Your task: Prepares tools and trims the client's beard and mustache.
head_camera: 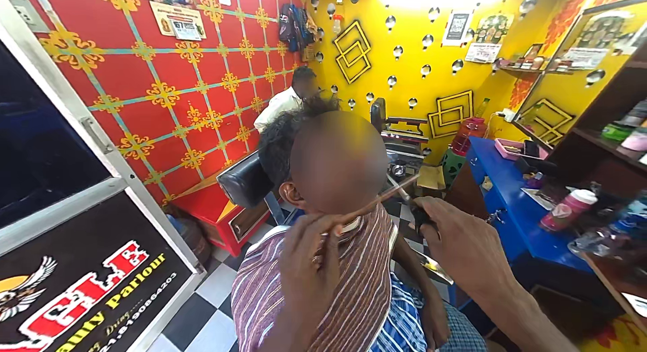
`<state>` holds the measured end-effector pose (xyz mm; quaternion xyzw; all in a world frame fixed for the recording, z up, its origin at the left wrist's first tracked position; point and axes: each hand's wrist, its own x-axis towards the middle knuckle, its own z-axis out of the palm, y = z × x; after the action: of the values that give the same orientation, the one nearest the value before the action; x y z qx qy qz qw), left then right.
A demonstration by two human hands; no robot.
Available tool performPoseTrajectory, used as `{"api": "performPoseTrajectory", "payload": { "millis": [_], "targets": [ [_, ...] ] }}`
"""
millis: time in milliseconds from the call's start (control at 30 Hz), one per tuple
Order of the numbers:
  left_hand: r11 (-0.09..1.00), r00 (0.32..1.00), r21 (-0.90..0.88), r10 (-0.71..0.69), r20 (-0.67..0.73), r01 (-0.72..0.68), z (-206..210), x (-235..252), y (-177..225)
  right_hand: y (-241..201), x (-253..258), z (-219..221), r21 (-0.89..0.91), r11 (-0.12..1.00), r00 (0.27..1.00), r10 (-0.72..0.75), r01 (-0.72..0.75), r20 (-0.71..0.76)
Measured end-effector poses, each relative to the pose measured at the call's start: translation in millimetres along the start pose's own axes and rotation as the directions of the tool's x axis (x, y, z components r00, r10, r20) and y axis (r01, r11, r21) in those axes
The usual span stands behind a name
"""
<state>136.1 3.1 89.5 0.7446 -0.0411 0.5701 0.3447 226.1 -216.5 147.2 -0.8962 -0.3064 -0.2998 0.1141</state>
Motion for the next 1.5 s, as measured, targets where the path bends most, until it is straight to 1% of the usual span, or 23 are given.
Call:
{"api": "performPoseTrajectory", "payload": {
  "millis": [33,100,200,267,333,400,433,467,533,567,633,667,767,833,900,967,1033,1067,1200,1267,1500],
  "targets": [
    [0.995,1.0,0.099,0.012,-0.025,-0.01,-5.8,5.4,-4.6,4.8,-2.1,2.6,0.047,0.998,0.999,0.047,-0.047,0.001],
    [0.973,1.0,0.233,0.011,-0.017,-0.007,-12.9,12.3,-12.4,13.4,-5.6,9.2,0.122,0.984,0.991,0.126,-0.131,0.049],
    [0.944,0.998,0.329,-0.032,0.063,0.009,-16.8,12.7,-16.5,21.9,-9.8,17.4,0.219,0.948,0.968,0.197,-0.229,0.158],
    [0.941,0.99,0.336,-0.075,0.121,0.03,-18.1,9.3,-13.5,24.2,-12.4,20.8,0.252,0.933,0.959,0.213,-0.256,0.187],
    [0.951,0.976,0.305,-0.113,0.188,0.052,-20.4,5.6,-8.5,26.0,-14.5,23.4,0.278,0.922,0.955,0.222,-0.271,0.195],
    [0.97,0.962,0.24,-0.1,0.253,0.038,-24.5,4.3,-5.1,27.9,-16.0,25.9,0.313,0.908,0.956,0.228,-0.277,0.183],
    [0.977,0.967,0.211,-0.073,0.246,0.02,-26.4,4.9,-2.8,28.6,-16.3,26.9,0.329,0.902,0.956,0.231,-0.279,0.18],
    [0.979,0.978,0.205,-0.04,0.203,-0.002,-27.8,6.4,0.0,29.3,-16.1,27.9,0.339,0.898,0.956,0.231,-0.281,0.18],
    [0.963,0.994,0.269,0.004,0.111,-0.034,-30.9,11.2,4.0,29.4,-15.3,29.3,0.35,0.891,0.953,0.233,-0.289,0.194],
    [0.946,0.995,0.322,0.009,0.095,-0.039,-32.3,13.5,4.1,28.7,-15.0,29.5,0.354,0.886,0.949,0.235,-0.297,0.21],
    [0.92,0.991,0.391,-0.017,0.131,-0.036,-34.4,15.2,3.7,26.7,-13.8,28.7,0.364,0.876,0.941,0.241,-0.317,0.238],
    [0.918,0.986,0.394,-0.038,0.163,-0.03,-35.3,14.2,3.6,26.3,-12.7,28.2,0.378,0.865,0.935,0.242,-0.329,0.26],
    [0.957,0.959,0.291,-0.081,0.273,-0.002,-39.0,8.4,4.3,29.7,-7.1,25.5,0.471,0.801,0.906,0.198,-0.37,0.374],
    [0.985,0.928,0.17,-0.099,0.36,0.039,-45.1,3.4,7.3,32.1,0.2,19.1,0.51,0.75,0.853,0.136,-0.42,0.504],
    [0.993,0.902,0.06,-0.114,0.416,0.098,-51.4,-2.2,13.6,31.4,9.8,11.8,0.468,0.763,0.793,0.096,-0.447,0.601],
    [0.987,0.883,-0.003,-0.141,0.448,0.16,-57.4,-8.2,21.2,27.5,19.7,5.1,0.382,0.819,0.754,0.091,-0.428,0.65],
    [0.975,0.868,-0.053,-0.168,0.468,0.217,-63.0,-15.6,25.3,25.9,28.0,2.0,0.314,0.864,0.734,0.089,-0.393,0.673],
    [0.967,0.862,-0.069,-0.183,0.473,0.244,-65.8,-19.3,26.3,26.1,31.7,1.4,0.307,0.873,0.731,0.078,-0.378,0.678],
    [0.942,0.846,-0.088,-0.245,0.473,0.323,-77.7,-35.3,23.3,32.4,39.2,3.9,0.382,0.866,0.724,-0.033,-0.324,0.689],
    [0.934,0.839,-0.081,-0.271,0.471,0.347,-83.6,-43.5,18.5,34.1,39.9,5.5,0.407,0.859,0.723,-0.064,-0.311,0.688],
    [0.914,0.814,-0.057,-0.327,0.481,0.402,-94.4,-59.6,9.4,30.3,44.1,5.6,0.378,0.879,0.719,-0.061,-0.289,0.692]
  ]
}}
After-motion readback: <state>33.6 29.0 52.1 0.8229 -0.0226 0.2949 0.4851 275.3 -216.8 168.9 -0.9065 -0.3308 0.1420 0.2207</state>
